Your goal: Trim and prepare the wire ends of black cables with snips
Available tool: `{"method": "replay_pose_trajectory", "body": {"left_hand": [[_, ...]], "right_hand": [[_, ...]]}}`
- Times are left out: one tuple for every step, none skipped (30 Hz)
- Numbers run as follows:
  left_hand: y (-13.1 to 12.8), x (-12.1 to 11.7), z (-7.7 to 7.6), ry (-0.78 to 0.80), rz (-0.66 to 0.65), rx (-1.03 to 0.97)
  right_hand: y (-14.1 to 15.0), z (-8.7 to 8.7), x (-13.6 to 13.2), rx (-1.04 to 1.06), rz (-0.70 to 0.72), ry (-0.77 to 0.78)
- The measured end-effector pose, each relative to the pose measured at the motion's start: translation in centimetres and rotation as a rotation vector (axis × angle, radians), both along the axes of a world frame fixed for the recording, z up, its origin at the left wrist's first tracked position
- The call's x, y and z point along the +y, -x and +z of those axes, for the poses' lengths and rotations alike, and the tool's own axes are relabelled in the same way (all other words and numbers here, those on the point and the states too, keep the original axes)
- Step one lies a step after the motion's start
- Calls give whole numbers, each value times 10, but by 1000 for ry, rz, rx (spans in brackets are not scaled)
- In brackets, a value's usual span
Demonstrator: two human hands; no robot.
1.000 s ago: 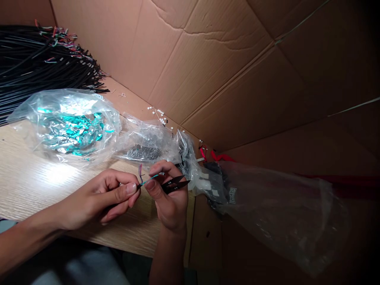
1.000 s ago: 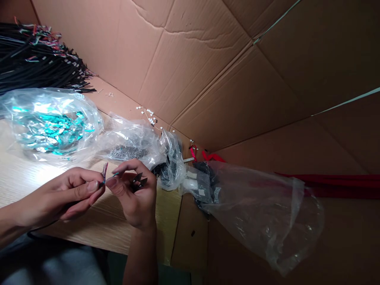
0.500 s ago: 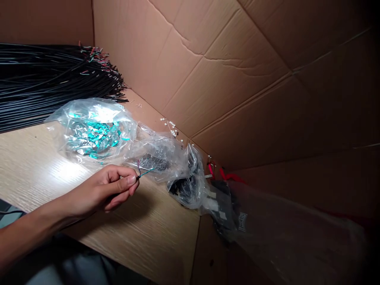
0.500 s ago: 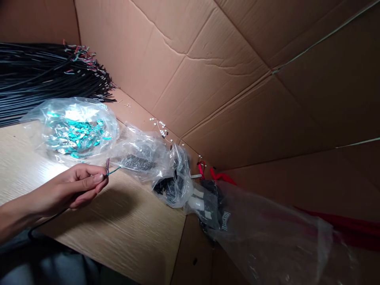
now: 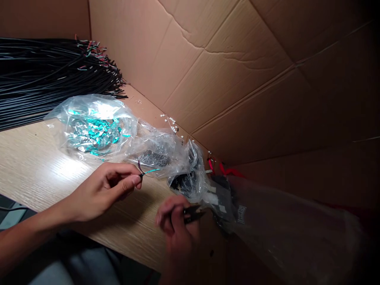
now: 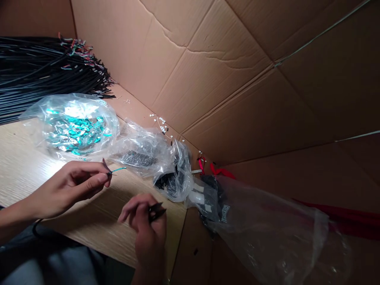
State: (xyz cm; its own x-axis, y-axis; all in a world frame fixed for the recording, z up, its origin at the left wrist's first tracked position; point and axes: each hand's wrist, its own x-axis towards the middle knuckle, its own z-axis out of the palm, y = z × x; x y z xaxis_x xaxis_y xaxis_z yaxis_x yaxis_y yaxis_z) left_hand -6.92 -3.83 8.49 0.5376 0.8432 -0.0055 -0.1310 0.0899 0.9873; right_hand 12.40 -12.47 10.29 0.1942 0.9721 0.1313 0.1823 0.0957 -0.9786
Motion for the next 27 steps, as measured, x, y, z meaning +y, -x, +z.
{"method": "replay_pose_trajectory", "body": {"left_hand": [[-1, -1, 1, -80, 54, 56], [-2, -3, 1, -157, 99, 107], [-3, -4, 1, -227, 127, 150], [-3, -5, 0, -292, 145, 186], [-4, -6, -2, -350, 160, 215], [-4, -7, -3, -400, 170, 239], [-4, -7, -4, -442, 180, 256], [-4, -8, -5, -476, 188, 268], [-4, -8, -5, -498, 194, 278], [-4, -8, -6, -509, 195, 282], [-4, -7, -5, -510, 187, 278], [-4, -7, -5, -503, 169, 268], [-4, -8, -5, -490, 141, 253], [-4, -8, -5, -470, 105, 234], [-4, -8, -4, -440, 66, 214], [-4, -8, -4, -397, 23, 194], [-4, -9, -4, -340, -25, 174], [-3, -9, -3, -273, -75, 148], [-3, -8, -3, -201, -124, 117], [-2, -8, -2, -126, -173, 82], [-1, -7, -2, -51, -219, 44], [-1, -6, -2, 19, -260, 2], [0, -4, -2, 86, -295, -43], [0, -3, -2, 147, -326, -88], [0, -3, -3, 203, -353, -132], [0, -2, -5, 249, -374, -173], [0, -2, -7, 288, -390, -208]], "right_hand": [[-2, -1, 3, 26, -38, 15], [-4, 0, 8, 36, -79, 25], [-4, 1, 14, 25, -116, 29], [-3, 2, 20, -7, -140, 25], [-1, 4, 25, -35, -134, 16], [1, 5, 30, -52, -113, 13], [3, 6, 34, -55, -92, 14], [4, 7, 36, -49, -70, 20], [5, 6, 38, -38, -49, 31], [5, 5, 38, -24, -30, 43], [4, 4, 39, -12, -14, 54], [3, 2, 40, -3, 5, 62], [1, 0, 41, 7, 25, 62], [-1, -2, 42, 22, 46, 52], [-3, -4, 44, 39, 68, 35], [-4, -6, 46, 59, 90, 15], [-4, -7, 48, 80, 112, -8], [-4, -8, 51, 99, 134, -31], [-4, -9, 53, 116, 155, -52], [-4, -9, 54, 132, 177, -71], [-3, -9, 56, 146, 199, -87], [-3, -9, 56, 158, 216, -101], [-2, -9, 56, 165, 228, -108], [-2, -8, 56, 165, 230, -109], [-1, -7, 56, 156, 223, -102], [-1, -5, 56, 143, 213, -94], [0, -4, 55, 131, 201, -87]]}}
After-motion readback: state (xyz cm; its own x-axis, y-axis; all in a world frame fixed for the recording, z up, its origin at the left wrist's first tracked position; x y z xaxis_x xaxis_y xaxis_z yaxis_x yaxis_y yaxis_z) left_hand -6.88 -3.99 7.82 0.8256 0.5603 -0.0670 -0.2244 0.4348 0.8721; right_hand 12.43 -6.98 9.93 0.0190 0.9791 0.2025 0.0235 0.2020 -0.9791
